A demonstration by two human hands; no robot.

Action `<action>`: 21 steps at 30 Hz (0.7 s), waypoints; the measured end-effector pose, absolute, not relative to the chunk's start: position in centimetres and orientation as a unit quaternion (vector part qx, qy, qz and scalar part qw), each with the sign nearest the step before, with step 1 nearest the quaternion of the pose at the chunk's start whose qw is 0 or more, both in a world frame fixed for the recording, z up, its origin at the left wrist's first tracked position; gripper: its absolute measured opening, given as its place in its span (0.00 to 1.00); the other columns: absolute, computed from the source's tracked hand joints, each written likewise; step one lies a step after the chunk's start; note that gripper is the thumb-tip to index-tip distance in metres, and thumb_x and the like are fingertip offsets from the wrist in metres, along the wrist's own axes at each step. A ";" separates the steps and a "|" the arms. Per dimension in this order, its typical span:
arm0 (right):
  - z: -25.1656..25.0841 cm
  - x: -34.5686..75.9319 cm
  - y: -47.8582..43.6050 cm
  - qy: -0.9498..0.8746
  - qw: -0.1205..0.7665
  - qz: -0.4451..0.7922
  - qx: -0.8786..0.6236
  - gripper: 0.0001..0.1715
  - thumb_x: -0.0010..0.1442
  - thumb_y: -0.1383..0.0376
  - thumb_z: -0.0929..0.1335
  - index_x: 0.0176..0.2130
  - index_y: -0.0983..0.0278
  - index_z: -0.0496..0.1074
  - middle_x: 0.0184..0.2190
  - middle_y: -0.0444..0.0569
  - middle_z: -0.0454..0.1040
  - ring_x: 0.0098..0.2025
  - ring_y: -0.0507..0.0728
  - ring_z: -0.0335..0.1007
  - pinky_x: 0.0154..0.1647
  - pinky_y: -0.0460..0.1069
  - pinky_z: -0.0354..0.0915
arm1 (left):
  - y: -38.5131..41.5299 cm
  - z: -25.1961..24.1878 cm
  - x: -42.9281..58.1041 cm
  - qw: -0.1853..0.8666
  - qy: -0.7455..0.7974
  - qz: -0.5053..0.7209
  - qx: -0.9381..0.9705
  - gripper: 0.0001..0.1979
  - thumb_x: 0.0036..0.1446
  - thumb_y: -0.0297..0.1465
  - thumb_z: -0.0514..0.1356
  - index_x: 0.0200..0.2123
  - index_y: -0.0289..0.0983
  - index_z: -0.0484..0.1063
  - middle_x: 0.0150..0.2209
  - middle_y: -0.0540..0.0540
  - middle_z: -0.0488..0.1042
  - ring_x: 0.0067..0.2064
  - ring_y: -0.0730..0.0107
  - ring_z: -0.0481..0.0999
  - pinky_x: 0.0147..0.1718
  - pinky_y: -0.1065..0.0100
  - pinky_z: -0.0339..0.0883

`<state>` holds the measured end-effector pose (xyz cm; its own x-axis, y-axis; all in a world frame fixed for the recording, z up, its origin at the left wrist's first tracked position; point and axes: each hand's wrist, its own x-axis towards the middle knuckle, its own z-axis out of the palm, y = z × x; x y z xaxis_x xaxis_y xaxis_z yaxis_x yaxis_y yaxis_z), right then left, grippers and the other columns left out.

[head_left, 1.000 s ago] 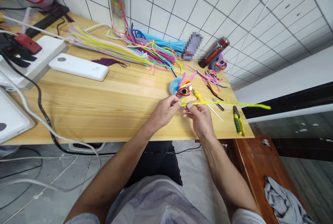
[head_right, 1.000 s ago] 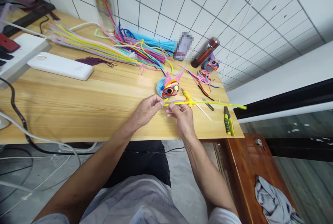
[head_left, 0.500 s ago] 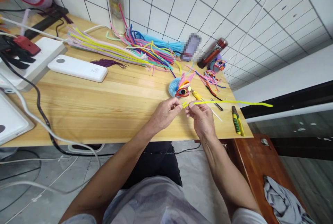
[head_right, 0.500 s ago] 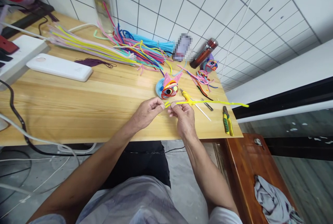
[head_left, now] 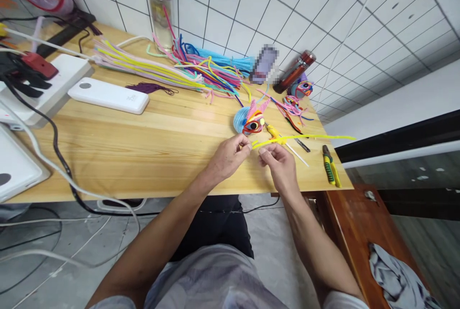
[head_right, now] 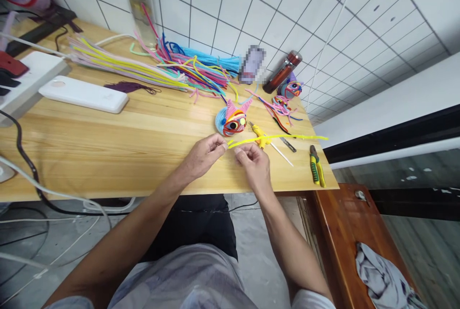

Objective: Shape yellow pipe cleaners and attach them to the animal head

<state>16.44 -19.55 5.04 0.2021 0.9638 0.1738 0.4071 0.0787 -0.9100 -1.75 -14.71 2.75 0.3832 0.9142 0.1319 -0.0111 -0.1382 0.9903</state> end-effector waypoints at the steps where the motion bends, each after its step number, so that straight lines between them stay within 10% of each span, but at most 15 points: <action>1: 5.2 16.8 -19.8 -0.610 0.469 0.190 -0.610 0.15 0.65 0.51 0.77 0.36 0.57 0.78 0.32 0.47 0.81 0.34 0.60 0.77 0.42 0.56 0.75 | -14.7 2.8 -1.8 0.553 0.357 0.420 0.625 0.06 0.66 0.31 0.58 0.34 0.39 0.68 0.31 0.53 0.71 0.34 0.70 0.69 0.35 0.68 0.59; 7: 6.4 18.4 -19.5 -0.806 0.312 -0.105 -0.492 0.05 0.73 0.61 0.72 0.49 0.54 0.79 0.49 0.51 0.85 0.55 0.66 0.79 0.66 0.66 0.65 | -14.6 2.8 -2.0 0.588 0.324 0.406 0.620 0.08 0.66 0.35 0.58 0.35 0.39 0.69 0.32 0.52 0.72 0.35 0.70 0.69 0.36 0.68 0.62; 21: 6.7 18.9 -18.7 -0.864 0.254 -0.051 -0.431 0.09 0.77 0.65 0.68 0.43 0.57 0.78 0.38 0.49 0.82 0.42 0.62 0.79 0.47 0.58 0.69 | -14.7 3.1 -2.3 0.563 0.327 0.383 0.655 0.08 0.66 0.35 0.57 0.34 0.39 0.69 0.32 0.52 0.73 0.36 0.69 0.71 0.36 0.67 0.62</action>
